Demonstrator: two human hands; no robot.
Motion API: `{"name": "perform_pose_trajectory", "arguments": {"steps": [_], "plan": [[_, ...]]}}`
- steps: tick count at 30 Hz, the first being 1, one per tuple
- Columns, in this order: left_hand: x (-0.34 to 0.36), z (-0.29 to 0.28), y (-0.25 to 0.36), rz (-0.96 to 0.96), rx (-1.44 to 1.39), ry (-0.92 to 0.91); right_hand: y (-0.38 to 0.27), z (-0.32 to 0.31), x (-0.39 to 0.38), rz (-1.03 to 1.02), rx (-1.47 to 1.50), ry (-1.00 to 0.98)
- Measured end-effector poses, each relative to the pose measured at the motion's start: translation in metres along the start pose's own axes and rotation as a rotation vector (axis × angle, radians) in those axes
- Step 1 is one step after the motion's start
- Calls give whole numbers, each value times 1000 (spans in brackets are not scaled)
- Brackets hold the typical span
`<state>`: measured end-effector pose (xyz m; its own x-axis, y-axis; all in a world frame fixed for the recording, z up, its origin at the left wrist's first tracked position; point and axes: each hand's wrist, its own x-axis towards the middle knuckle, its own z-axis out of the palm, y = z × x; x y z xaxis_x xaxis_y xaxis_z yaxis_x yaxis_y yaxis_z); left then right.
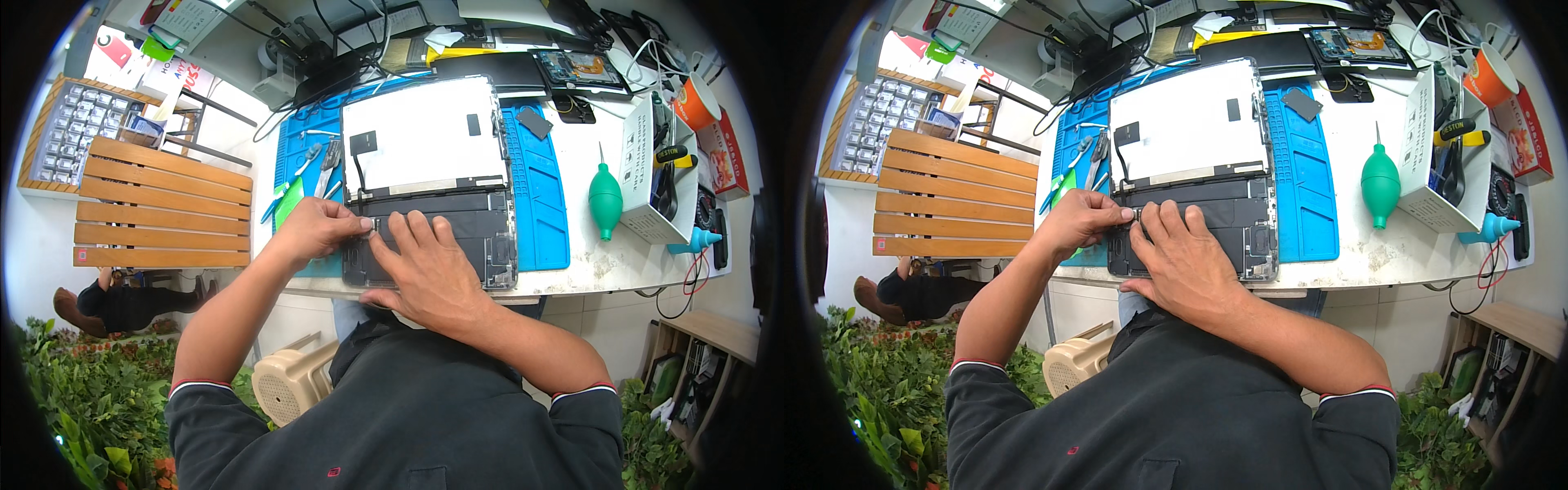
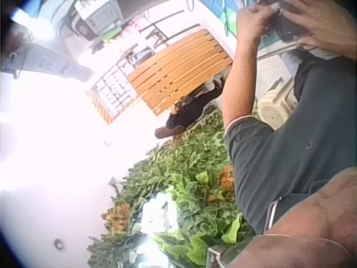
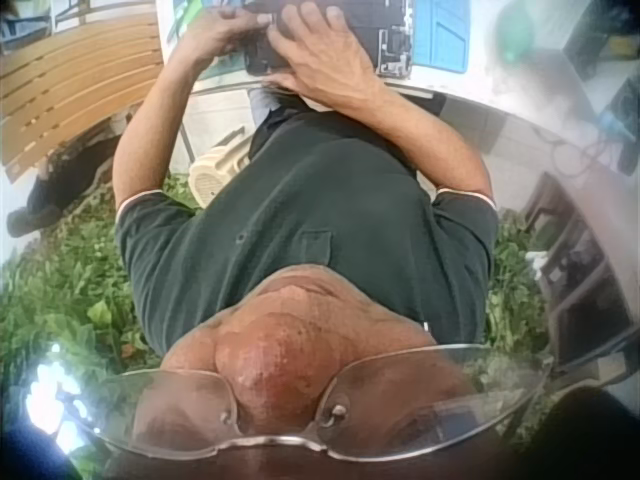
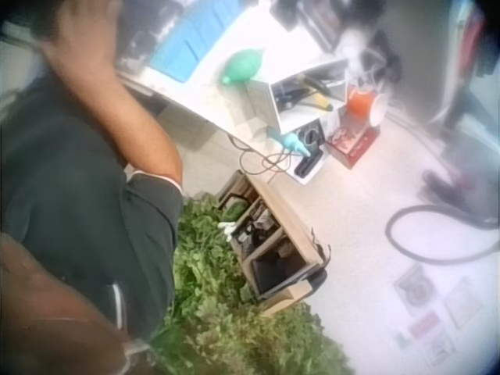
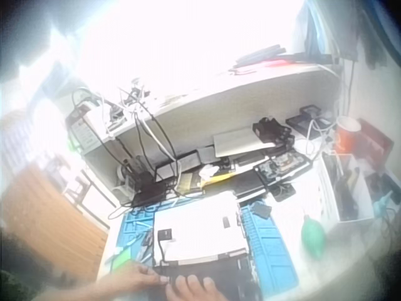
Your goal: The person uses a screwdriver to remove screws from a tablet, separates the screen assembly from the chassis, and handles the internal connectors.
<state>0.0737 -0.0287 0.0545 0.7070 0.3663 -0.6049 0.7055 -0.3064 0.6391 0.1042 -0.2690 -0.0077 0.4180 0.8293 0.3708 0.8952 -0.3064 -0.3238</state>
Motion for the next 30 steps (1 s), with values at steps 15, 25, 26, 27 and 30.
{"name": "perform_pose_trajectory", "arguments": {"steps": [15,25,26,27,30], "plan": [[0,2,3,41,46,8,2,-1,-1,-21,20,23],[0,1,9,37,106,14,3,-2,-1,-17,53,8],[0,0,9,39,106,17,2,-1,-1,-17,52,10],[0,0,9,42,105,18,2,-1,-1,-17,52,10],[1,-1,8,42,113,23,2,-2,0,-12,67,-2]]}}
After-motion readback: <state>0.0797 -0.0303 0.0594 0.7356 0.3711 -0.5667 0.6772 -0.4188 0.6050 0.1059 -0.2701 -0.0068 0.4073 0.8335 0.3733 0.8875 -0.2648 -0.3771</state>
